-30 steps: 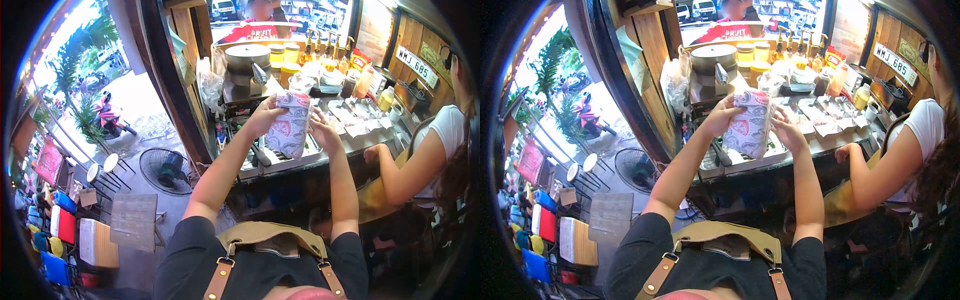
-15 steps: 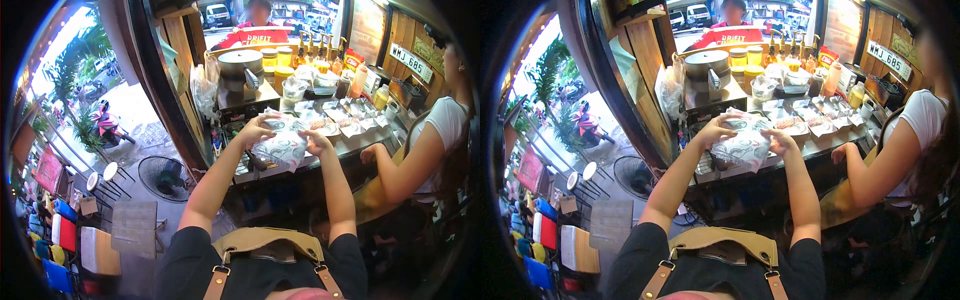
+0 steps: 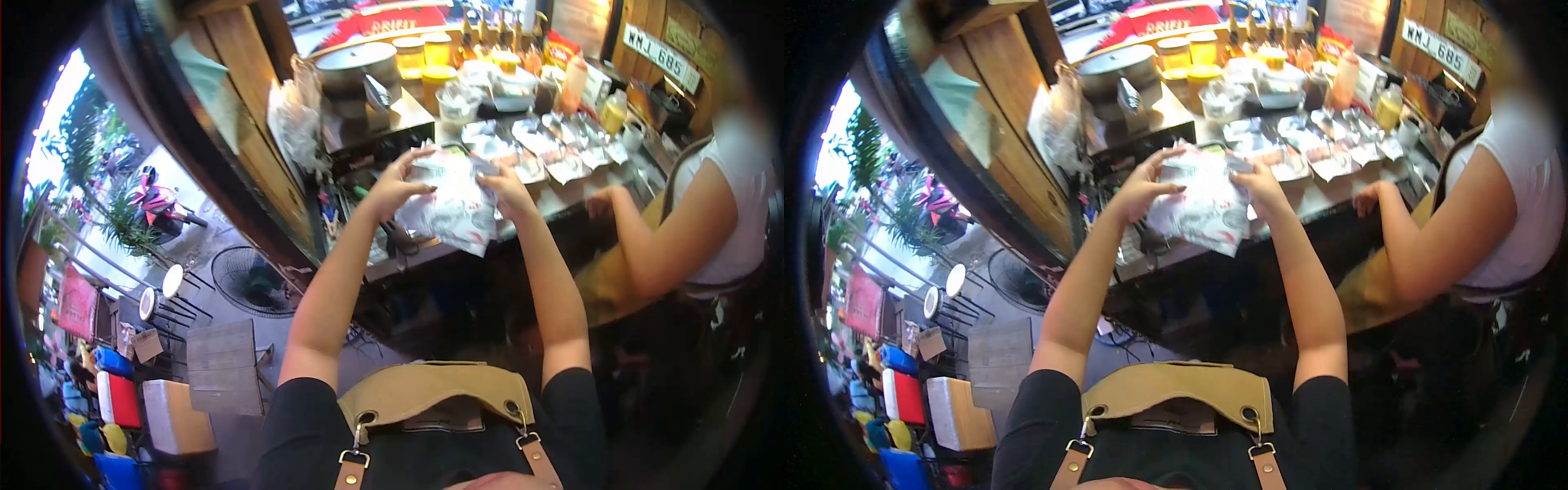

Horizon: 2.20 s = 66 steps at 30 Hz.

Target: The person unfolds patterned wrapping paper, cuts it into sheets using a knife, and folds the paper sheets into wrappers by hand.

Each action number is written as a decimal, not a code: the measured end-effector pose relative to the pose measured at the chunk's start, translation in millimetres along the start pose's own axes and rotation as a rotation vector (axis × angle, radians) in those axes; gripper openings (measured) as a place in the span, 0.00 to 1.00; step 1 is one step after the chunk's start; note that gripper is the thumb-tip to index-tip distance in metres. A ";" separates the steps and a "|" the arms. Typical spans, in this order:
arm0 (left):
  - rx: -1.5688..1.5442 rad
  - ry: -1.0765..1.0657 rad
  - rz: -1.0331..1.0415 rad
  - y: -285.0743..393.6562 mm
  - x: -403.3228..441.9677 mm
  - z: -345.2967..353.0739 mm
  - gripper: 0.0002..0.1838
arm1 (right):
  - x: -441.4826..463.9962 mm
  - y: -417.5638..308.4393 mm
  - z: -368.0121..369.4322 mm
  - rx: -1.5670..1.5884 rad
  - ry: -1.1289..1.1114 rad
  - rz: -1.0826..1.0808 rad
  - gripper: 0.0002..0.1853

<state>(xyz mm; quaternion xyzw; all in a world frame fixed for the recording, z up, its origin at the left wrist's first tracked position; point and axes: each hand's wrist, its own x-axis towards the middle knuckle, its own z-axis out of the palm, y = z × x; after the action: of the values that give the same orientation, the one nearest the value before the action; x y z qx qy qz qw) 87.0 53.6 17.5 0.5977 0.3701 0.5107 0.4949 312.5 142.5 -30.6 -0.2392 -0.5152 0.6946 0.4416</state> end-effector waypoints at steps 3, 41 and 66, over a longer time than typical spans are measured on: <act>-0.010 -0.117 -0.171 -2.4 1.3 -7.5 0.31 | -6.8 -10.1 8.5 0.206 0.001 0.130 0.21; 0.079 0.368 0.388 -12.6 33.6 4.4 0.17 | 20.9 -27.0 20.7 -0.100 -0.021 -0.378 0.21; 0.953 0.126 0.500 26.4 33.0 10.6 0.16 | -15.8 -111.6 63.0 -1.714 -0.067 -0.846 0.22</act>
<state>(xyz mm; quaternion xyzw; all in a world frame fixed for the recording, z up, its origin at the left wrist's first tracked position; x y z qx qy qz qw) 102.5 76.4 51.3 0.7940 0.4363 0.4232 0.0091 311.7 106.1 93.2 -0.2552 -0.9047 -0.1294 0.3157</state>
